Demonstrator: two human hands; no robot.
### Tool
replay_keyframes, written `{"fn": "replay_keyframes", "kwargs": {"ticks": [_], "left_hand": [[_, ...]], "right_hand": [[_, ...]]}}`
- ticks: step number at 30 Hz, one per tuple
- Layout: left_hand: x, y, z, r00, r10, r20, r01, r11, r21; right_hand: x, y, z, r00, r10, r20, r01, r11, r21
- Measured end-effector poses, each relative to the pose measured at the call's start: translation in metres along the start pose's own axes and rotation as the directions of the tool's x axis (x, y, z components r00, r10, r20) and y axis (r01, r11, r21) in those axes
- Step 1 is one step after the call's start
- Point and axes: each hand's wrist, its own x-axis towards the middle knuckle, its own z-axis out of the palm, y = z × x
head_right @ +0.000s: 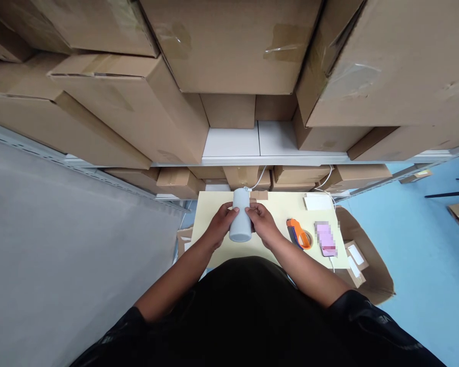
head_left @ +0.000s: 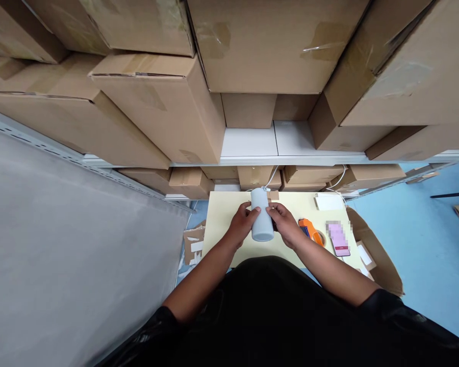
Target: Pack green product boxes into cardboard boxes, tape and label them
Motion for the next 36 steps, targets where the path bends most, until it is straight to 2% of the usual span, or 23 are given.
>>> {"fn": "replay_keyframes", "kwargs": {"ticks": [5, 11, 16, 19, 21, 23, 25, 28, 31, 34, 36], "left_hand": [[-0.004, 0.002, -0.002, 0.998, -0.07, 0.0, 0.07, 0.997, -0.042], [-0.008, 0.001, 0.0, 0.996, -0.086, 0.022, 0.087, 0.994, -0.059], [-0.008, -0.006, 0.002, 0.992, 0.108, 0.061, -0.101, 0.988, -0.115], [-0.01, -0.006, 0.003, 0.96, 0.248, 0.133, -0.226, 0.961, -0.162], [-0.011, -0.005, 0.003, 0.935, 0.319, 0.156, -0.296, 0.943, -0.152], [-0.009, -0.006, 0.002, 0.924, 0.361, 0.124, -0.351, 0.931, -0.098], [-0.004, -0.011, -0.001, 0.926, 0.376, 0.026, -0.377, 0.926, 0.03], [0.004, -0.027, -0.006, 0.936, 0.348, -0.054, -0.318, 0.902, 0.29], [0.01, -0.05, -0.007, 0.962, 0.273, 0.026, -0.257, 0.861, 0.438], [0.012, -0.067, -0.004, 0.968, 0.23, 0.102, -0.25, 0.845, 0.473], [0.014, -0.073, -0.001, 0.972, 0.202, 0.115, -0.233, 0.848, 0.477]], "right_hand": [[0.001, 0.001, -0.001, 0.997, 0.064, -0.034, -0.064, 0.998, -0.007], [-0.002, 0.002, -0.004, 0.998, 0.054, -0.026, -0.055, 0.998, -0.023], [-0.004, 0.002, -0.009, 0.992, -0.106, 0.074, 0.108, 0.994, -0.022], [-0.003, 0.001, -0.013, 0.961, -0.231, 0.15, 0.242, 0.968, -0.061], [-0.001, 0.0, -0.016, 0.95, -0.277, 0.146, 0.295, 0.948, -0.118], [0.002, 0.0, -0.021, 0.945, -0.313, 0.097, 0.326, 0.927, -0.183], [0.005, 0.003, -0.027, 0.933, -0.359, 0.02, 0.353, 0.904, -0.239], [0.008, 0.011, -0.036, 0.902, -0.422, -0.088, 0.37, 0.863, -0.344], [0.006, 0.024, -0.041, 0.889, -0.445, -0.106, 0.354, 0.815, -0.459], [0.002, 0.037, -0.04, 0.895, -0.436, -0.092, 0.335, 0.794, -0.507], [0.0, 0.043, -0.037, 0.896, -0.438, -0.079, 0.344, 0.794, -0.501]]}}
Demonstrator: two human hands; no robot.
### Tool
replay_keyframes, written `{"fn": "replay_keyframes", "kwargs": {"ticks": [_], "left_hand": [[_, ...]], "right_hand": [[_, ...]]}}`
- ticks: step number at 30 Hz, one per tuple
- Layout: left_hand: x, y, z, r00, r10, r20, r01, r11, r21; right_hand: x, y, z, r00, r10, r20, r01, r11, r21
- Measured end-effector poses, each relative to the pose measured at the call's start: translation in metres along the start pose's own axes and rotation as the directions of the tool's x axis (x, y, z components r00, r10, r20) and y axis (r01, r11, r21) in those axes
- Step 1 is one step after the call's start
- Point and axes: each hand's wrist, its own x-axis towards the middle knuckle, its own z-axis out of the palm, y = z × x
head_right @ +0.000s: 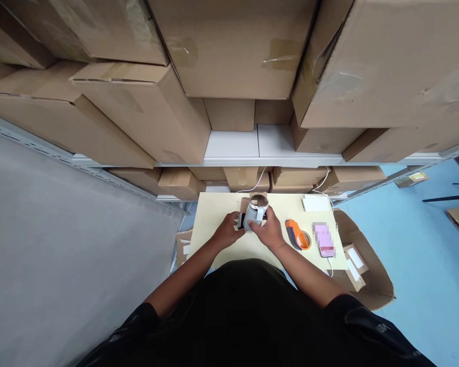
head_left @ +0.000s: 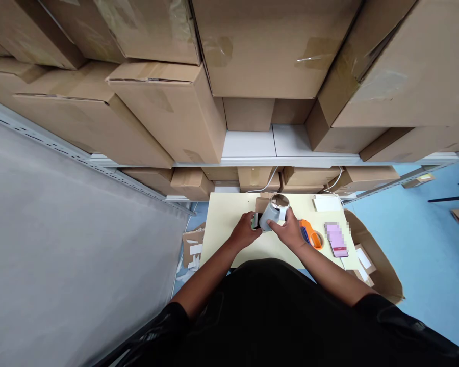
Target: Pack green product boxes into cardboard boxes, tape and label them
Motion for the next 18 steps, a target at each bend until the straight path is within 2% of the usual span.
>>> {"fn": "replay_keyframes", "kwargs": {"ticks": [3, 9, 13, 18], "left_hand": [[0.002, -0.002, 0.002, 0.999, -0.032, -0.018, 0.032, 0.999, 0.023], [0.001, -0.003, -0.005, 0.999, -0.001, -0.036, 0.002, 0.999, 0.046], [-0.001, -0.005, -0.004, 0.996, -0.069, -0.057, 0.072, 0.996, 0.059], [-0.001, -0.006, -0.001, 0.995, -0.093, -0.025, 0.094, 0.995, 0.021]], "right_hand": [[-0.002, 0.001, 0.003, 0.999, -0.018, 0.03, 0.018, 1.0, 0.015], [-0.001, 0.008, 0.007, 0.993, -0.086, 0.085, 0.09, 0.995, -0.05], [0.001, 0.025, 0.013, 0.972, -0.196, 0.132, 0.219, 0.958, -0.185], [0.006, 0.056, 0.021, 0.929, -0.327, 0.175, 0.367, 0.876, -0.313]]}}
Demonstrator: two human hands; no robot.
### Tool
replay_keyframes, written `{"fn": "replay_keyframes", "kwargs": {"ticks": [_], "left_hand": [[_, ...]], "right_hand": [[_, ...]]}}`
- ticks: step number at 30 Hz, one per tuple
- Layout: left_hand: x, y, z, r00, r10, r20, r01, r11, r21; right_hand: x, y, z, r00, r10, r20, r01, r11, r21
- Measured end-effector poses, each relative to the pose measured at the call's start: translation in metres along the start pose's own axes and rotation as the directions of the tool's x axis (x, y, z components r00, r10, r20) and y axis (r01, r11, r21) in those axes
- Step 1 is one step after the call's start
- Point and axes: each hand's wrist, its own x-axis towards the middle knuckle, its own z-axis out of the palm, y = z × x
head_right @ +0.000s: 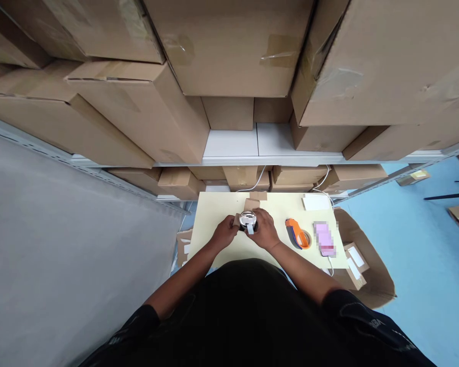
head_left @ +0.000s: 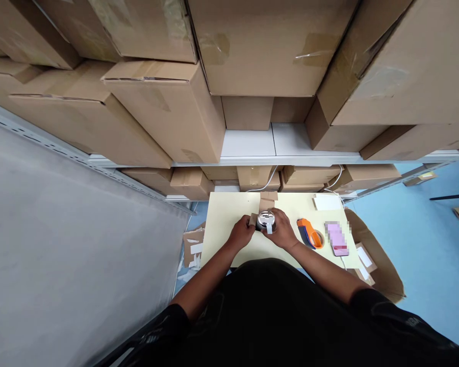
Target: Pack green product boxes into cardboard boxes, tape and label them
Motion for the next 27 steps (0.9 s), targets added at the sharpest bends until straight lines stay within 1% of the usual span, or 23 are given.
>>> {"fn": "replay_keyframes", "kwargs": {"ticks": [2, 5, 9, 12, 15, 17, 19, 21, 23, 25, 27], "left_hand": [[0.0, 0.0, 0.001, 1.0, -0.023, 0.004, 0.024, 1.0, -0.019], [0.0, -0.001, 0.003, 0.997, -0.07, 0.007, 0.071, 0.996, -0.058], [0.002, -0.002, 0.004, 0.994, -0.108, 0.017, 0.109, 0.989, -0.101], [0.002, -0.003, 0.004, 0.993, -0.113, 0.012, 0.114, 0.988, -0.108], [0.001, -0.004, 0.005, 0.993, -0.116, 0.016, 0.117, 0.987, -0.108], [0.0, -0.004, 0.005, 0.994, -0.108, 0.022, 0.11, 0.988, -0.108], [-0.001, -0.003, 0.005, 0.995, -0.101, 0.026, 0.103, 0.989, -0.106], [-0.002, -0.001, 0.005, 0.994, -0.104, 0.029, 0.107, 0.989, -0.104], [-0.003, 0.001, 0.005, 0.994, -0.108, 0.027, 0.11, 0.989, -0.102], [-0.004, 0.005, 0.005, 0.997, -0.079, 0.01, 0.08, 0.992, -0.094], [-0.005, 0.008, 0.005, 1.0, -0.014, -0.017, 0.013, 0.996, -0.088]], "right_hand": [[-0.003, 0.009, 0.005, 1.0, -0.015, 0.015, 0.015, 0.999, -0.032], [-0.006, 0.02, 0.01, 0.999, -0.002, 0.044, 0.005, 0.998, -0.065], [-0.006, 0.027, 0.012, 0.996, -0.018, 0.086, 0.022, 0.999, -0.038], [-0.004, 0.029, 0.008, 0.991, -0.028, 0.134, 0.027, 1.0, 0.009], [-0.005, 0.033, -0.003, 0.974, -0.027, 0.224, 0.014, 0.998, 0.058], [-0.009, 0.036, -0.011, 0.967, -0.007, 0.254, -0.014, 0.997, 0.081], [-0.017, 0.038, -0.017, 0.973, 0.051, 0.223, -0.078, 0.991, 0.112], [-0.026, 0.039, -0.019, 0.98, 0.14, 0.143, -0.162, 0.975, 0.155], [-0.035, 0.037, -0.018, 0.978, 0.197, 0.069, -0.207, 0.96, 0.19], [-0.042, 0.032, -0.015, 0.986, 0.162, 0.045, -0.168, 0.966, 0.198], [-0.046, 0.027, -0.012, 0.996, 0.072, 0.059, -0.081, 0.98, 0.181]]}}
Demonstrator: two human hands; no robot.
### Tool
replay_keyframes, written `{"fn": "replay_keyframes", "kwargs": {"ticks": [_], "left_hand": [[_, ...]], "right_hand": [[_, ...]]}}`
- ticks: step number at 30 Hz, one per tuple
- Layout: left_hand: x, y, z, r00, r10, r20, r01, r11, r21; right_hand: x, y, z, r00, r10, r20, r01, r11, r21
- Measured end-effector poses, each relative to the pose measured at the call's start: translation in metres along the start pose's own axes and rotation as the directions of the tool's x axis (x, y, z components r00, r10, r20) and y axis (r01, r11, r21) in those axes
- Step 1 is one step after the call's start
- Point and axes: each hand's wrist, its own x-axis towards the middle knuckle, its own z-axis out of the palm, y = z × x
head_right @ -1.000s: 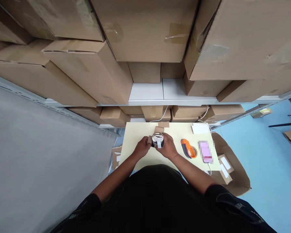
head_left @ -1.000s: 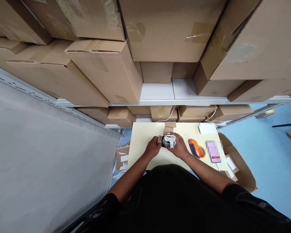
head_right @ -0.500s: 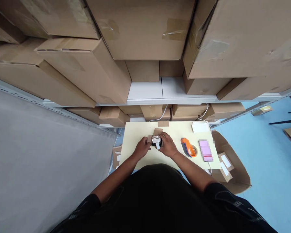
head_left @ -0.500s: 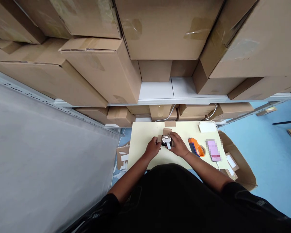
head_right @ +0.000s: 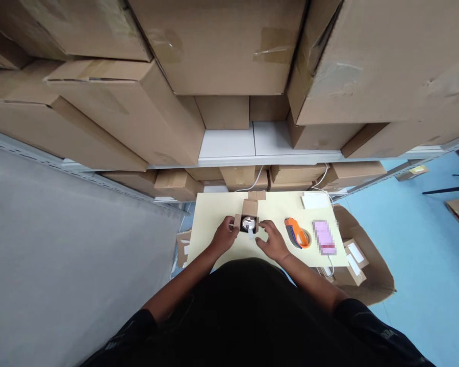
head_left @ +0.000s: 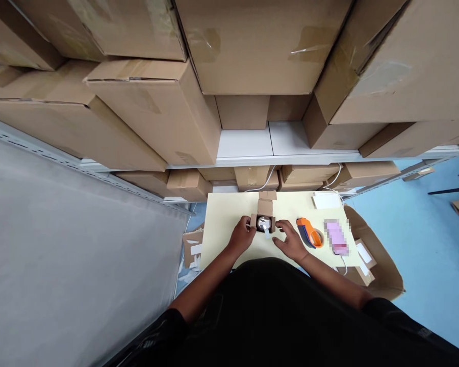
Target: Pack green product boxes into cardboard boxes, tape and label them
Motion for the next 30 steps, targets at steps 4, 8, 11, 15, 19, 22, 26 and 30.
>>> {"fn": "replay_keyframes", "kwargs": {"ticks": [4, 8, 11, 15, 19, 22, 26, 30], "left_hand": [[-0.003, 0.002, 0.004, 0.987, 0.161, -0.02, -0.161, 0.987, 0.027], [0.0, -0.003, 0.005, 0.953, 0.293, 0.074, -0.3, 0.946, 0.125], [0.003, -0.007, 0.003, 0.943, 0.314, 0.113, -0.331, 0.921, 0.204], [0.004, -0.01, 0.0, 0.93, 0.35, 0.112, -0.367, 0.891, 0.269], [0.007, -0.013, -0.002, 0.916, 0.389, 0.096, -0.4, 0.885, 0.238], [0.026, -0.009, -0.004, 0.937, 0.349, 0.024, -0.349, 0.927, 0.141], [0.071, 0.008, -0.008, 0.998, 0.058, 0.029, -0.056, 0.995, -0.078], [0.089, 0.023, -0.012, 0.984, 0.116, 0.139, -0.076, 0.962, -0.262]], "right_hand": [[0.002, -0.005, 0.004, 0.993, -0.108, 0.039, 0.111, 0.991, -0.074], [0.008, -0.001, 0.004, 0.988, -0.133, 0.081, 0.145, 0.975, -0.171], [0.01, 0.001, 0.005, 0.982, -0.155, 0.11, 0.179, 0.952, -0.25], [0.01, 0.003, 0.01, 0.973, -0.2, 0.115, 0.227, 0.92, -0.318], [0.01, 0.005, 0.014, 0.964, -0.252, 0.085, 0.265, 0.899, -0.349], [0.009, 0.008, 0.014, 0.952, -0.297, 0.075, 0.304, 0.883, -0.357], [0.01, 0.009, 0.014, 0.947, -0.312, 0.069, 0.315, 0.877, -0.364], [0.011, 0.008, 0.013, 0.955, -0.289, 0.059, 0.292, 0.897, -0.332]]}}
